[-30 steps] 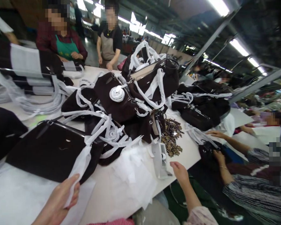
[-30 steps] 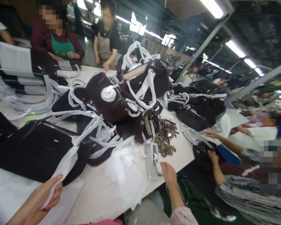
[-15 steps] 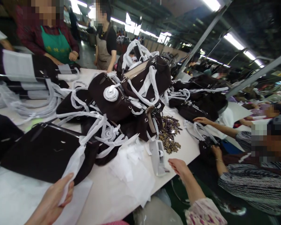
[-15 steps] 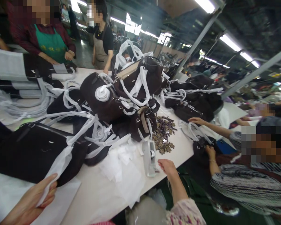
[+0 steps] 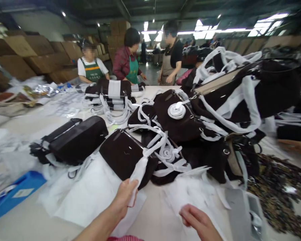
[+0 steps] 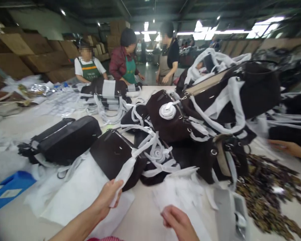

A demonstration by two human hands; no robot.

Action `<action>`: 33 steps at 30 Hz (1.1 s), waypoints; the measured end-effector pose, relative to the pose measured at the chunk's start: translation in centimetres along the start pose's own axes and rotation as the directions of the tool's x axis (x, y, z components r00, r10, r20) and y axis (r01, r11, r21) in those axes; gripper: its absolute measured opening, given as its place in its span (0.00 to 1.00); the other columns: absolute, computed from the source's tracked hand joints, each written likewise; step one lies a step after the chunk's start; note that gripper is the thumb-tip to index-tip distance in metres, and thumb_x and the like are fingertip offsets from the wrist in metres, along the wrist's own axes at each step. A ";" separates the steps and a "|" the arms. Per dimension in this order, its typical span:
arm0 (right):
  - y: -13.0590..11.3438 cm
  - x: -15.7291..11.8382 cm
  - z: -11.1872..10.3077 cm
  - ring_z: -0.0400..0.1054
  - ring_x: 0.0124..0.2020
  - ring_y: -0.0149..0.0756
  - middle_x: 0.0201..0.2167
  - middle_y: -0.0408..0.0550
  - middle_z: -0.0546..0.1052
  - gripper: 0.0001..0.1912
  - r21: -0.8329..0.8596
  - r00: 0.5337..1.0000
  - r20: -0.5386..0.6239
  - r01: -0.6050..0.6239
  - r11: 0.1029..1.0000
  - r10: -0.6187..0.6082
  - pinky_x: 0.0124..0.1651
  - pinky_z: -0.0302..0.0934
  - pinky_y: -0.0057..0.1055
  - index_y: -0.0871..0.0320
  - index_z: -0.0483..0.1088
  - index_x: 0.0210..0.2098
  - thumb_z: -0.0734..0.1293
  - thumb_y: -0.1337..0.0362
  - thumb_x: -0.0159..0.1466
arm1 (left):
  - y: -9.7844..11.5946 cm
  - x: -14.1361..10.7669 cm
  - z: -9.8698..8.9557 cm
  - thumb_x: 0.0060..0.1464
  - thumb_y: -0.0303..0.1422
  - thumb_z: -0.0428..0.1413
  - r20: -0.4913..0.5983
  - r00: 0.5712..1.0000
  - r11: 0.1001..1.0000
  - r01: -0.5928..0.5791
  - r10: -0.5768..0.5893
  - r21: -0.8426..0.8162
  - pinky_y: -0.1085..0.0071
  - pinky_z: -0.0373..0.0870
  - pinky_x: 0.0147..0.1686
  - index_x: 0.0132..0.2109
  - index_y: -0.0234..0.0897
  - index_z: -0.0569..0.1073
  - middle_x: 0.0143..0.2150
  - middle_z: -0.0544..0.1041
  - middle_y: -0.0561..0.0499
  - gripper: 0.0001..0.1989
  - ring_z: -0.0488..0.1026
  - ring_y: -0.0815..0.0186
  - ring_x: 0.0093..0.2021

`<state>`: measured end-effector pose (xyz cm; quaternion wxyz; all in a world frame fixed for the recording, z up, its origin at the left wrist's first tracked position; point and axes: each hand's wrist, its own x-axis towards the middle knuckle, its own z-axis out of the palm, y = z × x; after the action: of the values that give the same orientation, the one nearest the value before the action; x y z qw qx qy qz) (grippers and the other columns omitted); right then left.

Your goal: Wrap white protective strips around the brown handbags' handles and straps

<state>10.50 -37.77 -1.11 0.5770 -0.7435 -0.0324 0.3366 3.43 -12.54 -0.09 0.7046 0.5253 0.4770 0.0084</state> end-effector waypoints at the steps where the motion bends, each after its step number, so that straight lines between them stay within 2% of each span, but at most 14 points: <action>1: -2.2 1.3 1.8 0.63 0.29 0.37 0.22 0.43 0.69 0.17 0.048 0.992 0.119 0.048 0.998 -0.053 0.37 0.57 0.32 0.54 0.69 0.21 0.68 0.48 0.55 | -0.2 -0.1 0.1 0.50 0.37 0.55 -0.001 1.000 1.000 -0.007 0.007 0.012 0.79 0.45 0.12 0.32 0.37 0.65 0.17 0.59 0.61 0.09 0.51 0.76 0.13; 3: -5.9 3.7 5.2 0.62 0.29 0.36 0.22 0.42 0.69 0.16 0.129 0.955 0.250 0.132 0.983 -0.162 0.37 0.56 0.31 0.55 0.69 0.22 0.68 0.50 0.56 | -0.4 -0.4 0.3 0.51 0.35 0.55 0.008 1.000 0.999 -0.028 0.028 0.038 0.78 0.47 0.14 0.32 0.36 0.66 0.17 0.60 0.60 0.07 0.52 0.76 0.14; 5: -7.9 5.9 8.2 0.61 0.26 0.33 0.20 0.42 0.69 0.16 0.113 0.938 0.305 0.138 0.984 -0.167 0.34 0.54 0.30 0.57 0.70 0.22 0.68 0.51 0.55 | -0.5 -0.7 0.3 0.51 0.33 0.54 0.018 0.999 0.998 -0.050 0.050 0.040 0.78 0.49 0.15 0.31 0.35 0.68 0.17 0.61 0.59 0.06 0.54 0.75 0.15; 7: -8.0 7.8 10.3 0.59 0.23 0.31 0.18 0.41 0.69 0.16 0.041 0.941 0.322 0.099 0.994 -0.107 0.31 0.52 0.29 0.58 0.70 0.20 0.68 0.51 0.53 | -0.5 -1.0 0.3 0.51 0.33 0.54 0.027 0.998 0.998 -0.055 0.055 0.001 0.78 0.50 0.16 0.31 0.34 0.69 0.17 0.61 0.59 0.05 0.55 0.75 0.16; 9: -7.0 9.2 11.5 0.57 0.20 0.29 0.16 0.41 0.69 0.17 -0.027 0.947 0.318 0.052 0.998 -0.041 0.28 0.50 0.28 0.58 0.68 0.17 0.69 0.51 0.51 | -0.5 -1.2 0.2 0.51 0.33 0.55 0.040 0.998 0.997 -0.050 0.052 -0.060 0.78 0.51 0.17 0.33 0.34 0.70 0.18 0.61 0.59 0.06 0.55 0.75 0.16; 14: -5.2 10.7 11.9 0.55 0.17 0.26 0.15 0.40 0.70 0.19 -0.108 0.956 0.281 -0.056 0.993 0.084 0.22 0.45 0.26 0.58 0.65 0.18 0.70 0.49 0.48 | -0.5 -1.0 -0.1 0.52 0.36 0.53 0.093 0.996 0.993 0.015 -0.004 -0.120 0.78 0.48 0.16 0.35 0.35 0.69 0.18 0.60 0.60 0.08 0.52 0.76 0.15; 19: -4.4 10.9 12.2 0.57 0.17 0.27 0.17 0.41 0.71 0.23 -0.128 0.950 0.251 -0.160 0.979 0.188 0.21 0.46 0.25 0.55 0.60 0.24 0.69 0.43 0.48 | -0.2 -0.3 -0.5 0.48 0.44 0.57 0.245 0.958 0.942 0.212 -0.148 -0.259 0.78 0.40 0.15 0.37 0.39 0.64 0.17 0.58 0.63 0.15 0.47 0.78 0.13; 22: -3.2 11.0 12.9 0.55 0.18 0.27 0.17 0.39 0.68 0.24 -0.159 0.970 0.182 -0.135 0.978 0.164 0.23 0.48 0.26 0.54 0.60 0.22 0.66 0.40 0.50 | -0.1 0.0 -0.9 0.47 0.45 0.59 0.329 0.916 0.861 0.349 -0.230 -0.370 0.78 0.38 0.15 0.34 0.40 0.60 0.17 0.58 0.64 0.18 0.45 0.79 0.13; 24: -2.4 11.2 13.2 0.54 0.19 0.28 0.15 0.36 0.63 0.25 -0.199 0.989 0.102 -0.087 0.976 0.109 0.24 0.47 0.28 0.54 0.58 0.18 0.68 0.41 0.49 | -0.3 0.0 -1.1 0.47 0.44 0.59 0.334 0.903 0.832 0.394 -0.270 -0.391 0.78 0.38 0.15 0.33 0.39 0.60 0.17 0.58 0.63 0.18 0.45 0.80 0.13; 26: -1.7 11.2 13.4 0.52 0.19 0.29 0.12 0.35 0.59 0.26 -0.239 0.997 0.041 -0.053 0.970 0.065 0.25 0.45 0.29 0.53 0.56 0.15 0.71 0.43 0.47 | -0.8 -0.1 -1.1 0.47 0.45 0.59 0.268 0.924 0.859 0.359 -0.272 -0.365 0.78 0.38 0.15 0.34 0.39 0.61 0.17 0.59 0.63 0.18 0.47 0.79 0.13; 28: -1.3 11.1 13.4 0.53 0.18 0.30 0.10 0.36 0.59 0.27 -0.259 0.997 0.050 -0.045 0.965 0.060 0.25 0.44 0.30 0.53 0.56 0.12 0.71 0.43 0.48 | -1.3 -0.3 -0.9 0.48 0.46 0.59 0.168 0.960 0.921 0.267 -0.226 -0.284 0.77 0.40 0.15 0.35 0.39 0.63 0.17 0.60 0.62 0.18 0.48 0.78 0.13; 31: -1.4 10.3 13.6 0.57 0.17 0.31 0.10 0.40 0.65 0.28 -0.233 0.981 0.171 -0.054 0.971 0.096 0.25 0.48 0.30 0.55 0.63 0.12 0.66 0.38 0.52 | -2.1 -0.7 -0.5 0.49 0.47 0.57 0.080 0.989 0.979 0.134 -0.124 -0.150 0.76 0.45 0.15 0.35 0.37 0.66 0.16 0.60 0.61 0.17 0.51 0.75 0.13; 33: -1.8 9.6 13.7 0.62 0.19 0.32 0.14 0.43 0.71 0.29 -0.156 0.957 0.256 -0.101 0.983 0.139 0.26 0.51 0.30 0.57 0.69 0.17 0.63 0.37 0.54 | -2.4 -0.8 -0.3 0.50 0.46 0.57 0.074 0.994 0.986 0.096 -0.087 -0.136 0.75 0.47 0.16 0.35 0.37 0.67 0.17 0.60 0.60 0.17 0.53 0.75 0.14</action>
<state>11.11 -21.50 -5.49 0.4919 -0.7313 -0.0879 0.4643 1.63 -13.83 -1.32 0.7549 0.4524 0.4747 -0.0085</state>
